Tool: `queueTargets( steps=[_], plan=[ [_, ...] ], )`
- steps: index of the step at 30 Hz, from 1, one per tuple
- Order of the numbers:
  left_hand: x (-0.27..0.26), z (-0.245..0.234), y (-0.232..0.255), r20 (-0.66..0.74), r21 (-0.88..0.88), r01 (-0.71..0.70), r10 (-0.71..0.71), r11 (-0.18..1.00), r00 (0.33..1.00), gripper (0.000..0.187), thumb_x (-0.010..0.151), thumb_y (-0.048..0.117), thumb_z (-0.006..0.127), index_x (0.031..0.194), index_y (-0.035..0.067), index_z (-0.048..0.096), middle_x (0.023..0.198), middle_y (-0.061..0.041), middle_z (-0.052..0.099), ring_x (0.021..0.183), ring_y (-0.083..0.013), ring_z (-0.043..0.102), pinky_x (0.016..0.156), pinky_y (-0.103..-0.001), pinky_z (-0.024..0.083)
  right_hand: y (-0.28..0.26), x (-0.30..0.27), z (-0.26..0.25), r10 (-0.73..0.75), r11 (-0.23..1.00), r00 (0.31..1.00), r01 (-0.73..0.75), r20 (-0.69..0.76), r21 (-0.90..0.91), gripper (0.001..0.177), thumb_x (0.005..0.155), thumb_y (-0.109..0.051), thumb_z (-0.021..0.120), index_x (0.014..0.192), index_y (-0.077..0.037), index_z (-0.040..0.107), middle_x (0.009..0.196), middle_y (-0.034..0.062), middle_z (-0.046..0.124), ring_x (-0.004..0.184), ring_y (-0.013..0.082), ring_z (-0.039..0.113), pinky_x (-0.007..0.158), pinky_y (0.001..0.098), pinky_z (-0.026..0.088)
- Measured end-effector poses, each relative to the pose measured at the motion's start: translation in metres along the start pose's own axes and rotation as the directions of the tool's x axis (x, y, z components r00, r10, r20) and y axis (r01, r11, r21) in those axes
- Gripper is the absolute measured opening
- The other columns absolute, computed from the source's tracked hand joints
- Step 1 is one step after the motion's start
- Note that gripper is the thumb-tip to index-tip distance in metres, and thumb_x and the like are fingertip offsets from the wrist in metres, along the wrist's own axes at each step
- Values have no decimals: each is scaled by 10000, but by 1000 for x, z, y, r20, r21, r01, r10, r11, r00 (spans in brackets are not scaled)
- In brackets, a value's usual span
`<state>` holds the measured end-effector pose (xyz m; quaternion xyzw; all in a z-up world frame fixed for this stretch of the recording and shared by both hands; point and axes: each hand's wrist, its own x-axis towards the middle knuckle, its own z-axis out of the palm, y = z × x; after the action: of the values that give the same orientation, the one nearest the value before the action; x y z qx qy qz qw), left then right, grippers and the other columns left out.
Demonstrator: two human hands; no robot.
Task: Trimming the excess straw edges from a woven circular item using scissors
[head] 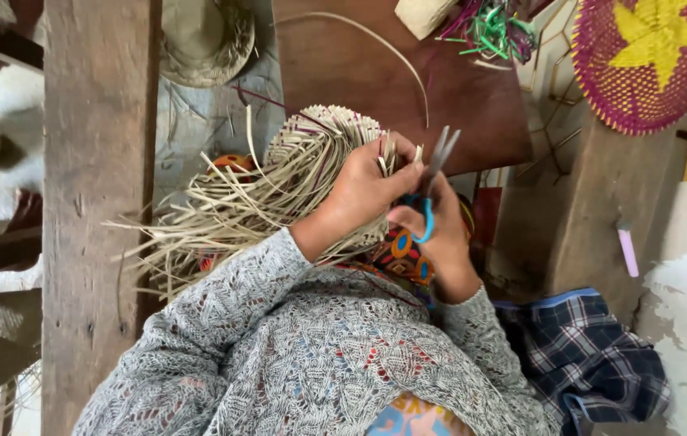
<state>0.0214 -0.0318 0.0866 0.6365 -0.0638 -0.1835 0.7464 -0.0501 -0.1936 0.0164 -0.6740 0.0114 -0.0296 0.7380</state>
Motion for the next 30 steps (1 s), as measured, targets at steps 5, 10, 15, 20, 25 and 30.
queueTargets(
  steps=[5,10,15,20,25,30],
  plan=[
    [-8,5,8,-60,101,-57,63,993,996,67,950,154,689,1014,135,682,685,-46,701,666,-107,678,629,-270,561,-61,4,45,-50,993,999,48,18,107,608,655,-248,995,1053,-42,583,867,76,572,829,168,570,756,321,458],
    [-26,17,22,-81,344,-116,152,932,985,132,987,226,652,1084,137,647,816,-194,716,802,-420,722,680,-488,543,-62,-6,49,-61,996,996,58,61,63,706,725,-307,961,1256,-85,551,1062,59,599,1012,155,543,893,346,473],
    [-37,19,17,-144,420,-209,292,883,946,117,1027,210,615,1118,137,621,861,-230,657,867,-481,670,716,-531,522,-74,-11,61,-28,993,999,22,46,118,753,754,-370,934,1338,-99,544,1199,93,650,1156,164,556,990,445,506],
    [-33,20,9,-13,617,-343,445,708,895,132,989,294,677,1117,274,658,846,-62,680,892,-328,689,789,-427,571,-72,-8,56,-40,999,999,40,-14,4,475,830,-367,824,1139,-90,594,967,85,628,924,168,565,809,396,482],
    [-18,16,50,-1,569,-487,593,662,806,540,855,306,872,1304,168,605,1174,-139,596,1141,-406,593,975,-474,541,-88,11,55,-85,987,993,72,-87,-145,289,928,-363,683,885,-78,660,668,74,600,626,174,577,575,333,452],
    [2,22,5,210,13,47,-49,999,977,1014,808,332,863,1568,-51,313,1451,-327,492,1351,-453,507,1176,-544,405,-87,48,45,-123,955,931,206,-345,215,278,873,-271,660,1033,-81,534,702,117,591,472,84,428,410,207,316]
  ],
)
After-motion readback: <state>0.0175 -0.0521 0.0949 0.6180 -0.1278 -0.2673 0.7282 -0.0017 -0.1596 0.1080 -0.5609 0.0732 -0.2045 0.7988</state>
